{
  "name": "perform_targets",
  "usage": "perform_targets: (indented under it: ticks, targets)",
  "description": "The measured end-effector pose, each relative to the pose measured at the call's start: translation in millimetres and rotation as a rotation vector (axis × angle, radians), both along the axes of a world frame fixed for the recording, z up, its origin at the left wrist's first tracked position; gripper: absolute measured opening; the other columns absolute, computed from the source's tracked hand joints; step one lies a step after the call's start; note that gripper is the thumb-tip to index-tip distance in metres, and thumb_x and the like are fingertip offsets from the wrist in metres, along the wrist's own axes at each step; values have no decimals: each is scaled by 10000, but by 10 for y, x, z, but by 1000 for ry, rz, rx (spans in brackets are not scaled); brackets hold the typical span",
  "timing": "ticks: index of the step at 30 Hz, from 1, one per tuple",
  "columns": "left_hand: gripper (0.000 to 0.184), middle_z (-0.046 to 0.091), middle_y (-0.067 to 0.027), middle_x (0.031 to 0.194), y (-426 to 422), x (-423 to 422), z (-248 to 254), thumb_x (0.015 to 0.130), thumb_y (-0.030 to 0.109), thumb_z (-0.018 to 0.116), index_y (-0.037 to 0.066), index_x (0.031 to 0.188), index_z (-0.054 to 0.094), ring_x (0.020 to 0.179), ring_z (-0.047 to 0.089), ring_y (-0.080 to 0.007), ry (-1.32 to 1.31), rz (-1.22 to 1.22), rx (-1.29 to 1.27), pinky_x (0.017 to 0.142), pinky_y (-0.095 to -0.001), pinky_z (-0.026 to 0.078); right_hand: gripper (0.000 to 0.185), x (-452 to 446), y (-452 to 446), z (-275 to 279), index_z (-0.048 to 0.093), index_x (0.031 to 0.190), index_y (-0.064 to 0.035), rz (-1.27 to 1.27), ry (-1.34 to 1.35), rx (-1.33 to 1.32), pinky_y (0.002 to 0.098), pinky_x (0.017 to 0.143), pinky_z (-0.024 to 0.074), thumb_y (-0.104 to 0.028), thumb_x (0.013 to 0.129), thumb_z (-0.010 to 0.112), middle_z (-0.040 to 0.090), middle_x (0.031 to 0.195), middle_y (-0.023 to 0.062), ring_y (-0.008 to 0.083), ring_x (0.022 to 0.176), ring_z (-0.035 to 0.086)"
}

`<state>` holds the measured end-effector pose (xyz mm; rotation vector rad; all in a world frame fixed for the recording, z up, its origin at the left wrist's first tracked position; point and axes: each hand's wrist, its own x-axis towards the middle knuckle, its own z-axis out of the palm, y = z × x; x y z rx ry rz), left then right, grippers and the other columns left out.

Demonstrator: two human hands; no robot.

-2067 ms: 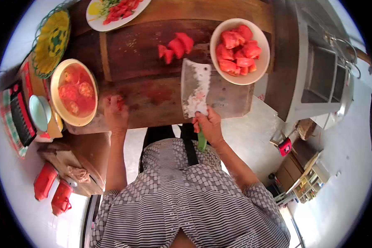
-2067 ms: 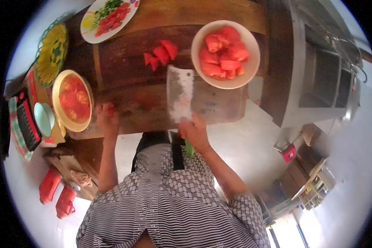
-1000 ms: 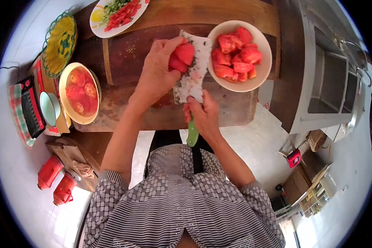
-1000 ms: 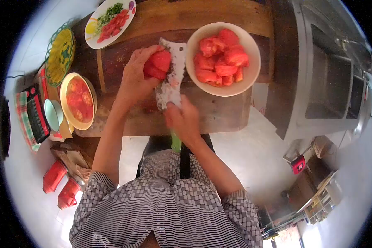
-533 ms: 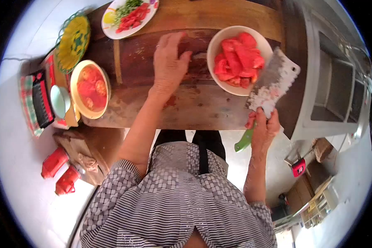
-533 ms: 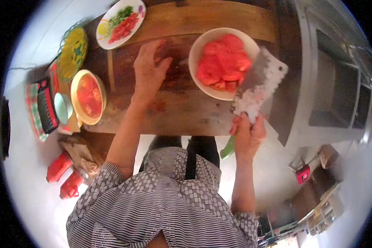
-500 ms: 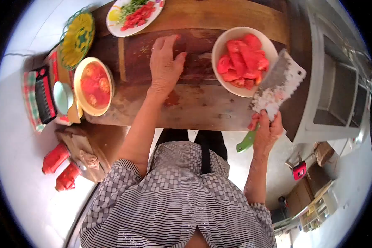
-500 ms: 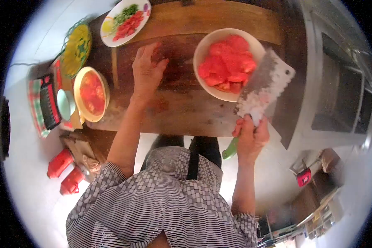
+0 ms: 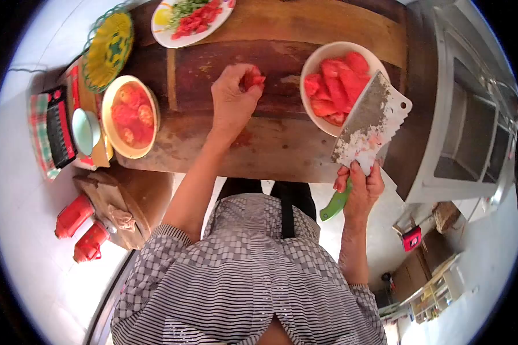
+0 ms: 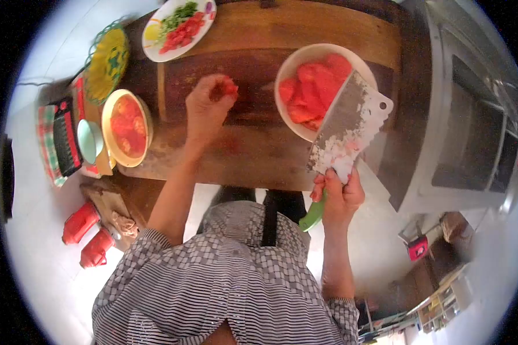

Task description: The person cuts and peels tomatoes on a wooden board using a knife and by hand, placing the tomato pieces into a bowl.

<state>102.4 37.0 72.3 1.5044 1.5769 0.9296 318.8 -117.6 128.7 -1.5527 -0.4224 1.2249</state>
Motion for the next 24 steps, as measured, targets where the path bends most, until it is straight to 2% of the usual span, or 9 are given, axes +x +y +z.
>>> perform_targets:
  ticks: [3, 6, 7, 9, 11, 15, 18, 21, 24]
  targets:
    - [276, 627, -129, 942, 69, 441, 466, 730, -1, 663, 34, 1000, 619, 871, 643, -242, 42, -300, 229, 753, -321, 524, 153, 110, 3, 42, 516, 1061, 24, -4, -35, -1, 262, 464, 448, -45, 924, 513, 585, 705, 111, 109, 478, 505]
    - [272, 624, -113, 980, 101, 831, 425, 752, -7, 650, 42, 1017, 617, 861, 640, -209, -19, -404, 409, 713, -300, 532, 139, 202, 23, 72, 523, 1041, 25, -75, -102, -28, 262, 459, 443, -49, 923, 517, 586, 709, 107, 112, 476, 503]
    - [279, 618, -120, 992, 100, 812, 436, 748, 3, 654, 42, 1022, 615, 873, 637, -224, 7, -332, 372, 716, -309, 532, 135, 249, 41, 78, 526, 1034, 25, -97, -123, -35, 261, 457, 441, -50, 922, 518, 586, 710, 106, 113, 476, 502]
    - [297, 608, -134, 1014, 69, 760, 455, 741, 24, 661, 41, 1033, 611, 895, 630, -255, 43, -206, 293, 724, -328, 531, 106, 402, 80, 66, 549, 972, 18, 4, -409, -9, 249, 454, 421, -71, 914, 547, 568, 678, 68, 90, 492, 486]
    - [326, 599, -146, 1012, -61, 672, 372, 733, 51, 674, 53, 1050, 600, 916, 613, -300, 66, -281, 216, 739, -358, 527, 103, 565, 136, 24, 559, 936, 19, 84, -643, -3, 243, 452, 410, -81, 908, 563, 555, 655, 46, 75, 505, 480]
    - [380, 584, -148, 970, -227, 970, 423, 718, 106, 693, 89, 1077, 570, 919, 593, -358, 232, -449, 303, 748, -410, 520, 104, 695, 283, -78, 581, 904, 26, 20, -609, -12, 228, 462, 396, -74, 884, 600, 544, 637, 16, 58, 527, 483]
    - [442, 570, -115, 959, -97, 1152, 340, 692, 131, 700, 126, 1100, 530, 881, 594, -348, 317, -474, 331, 712, -419, 517, 113, 718, 330, -165, 600, 938, 25, -24, -535, 3, 224, 469, 394, -69, 875, 606, 554, 651, 15, 57, 530, 483]
    - [464, 542, -112, 971, -40, 1288, 353, 670, 147, 709, 124, 1101, 536, 863, 587, -343, 361, -520, 354, 699, -402, 511, 125, 769, 444, -257, 614, 957, 23, 43, -634, 4, 221, 469, 390, -71, 875, 607, 564, 668, 11, 57, 528, 478]
    - [461, 548, -115, 972, -39, 1362, 308, 662, 155, 713, 111, 1091, 549, 866, 585, -344, 401, -536, 464, 704, -392, 509, 150, 847, 622, -365, 618, 961, 19, 147, -825, 29, 260, 523, 442, -82, 852, 636, 602, 699, 67, 100, 576, 533]
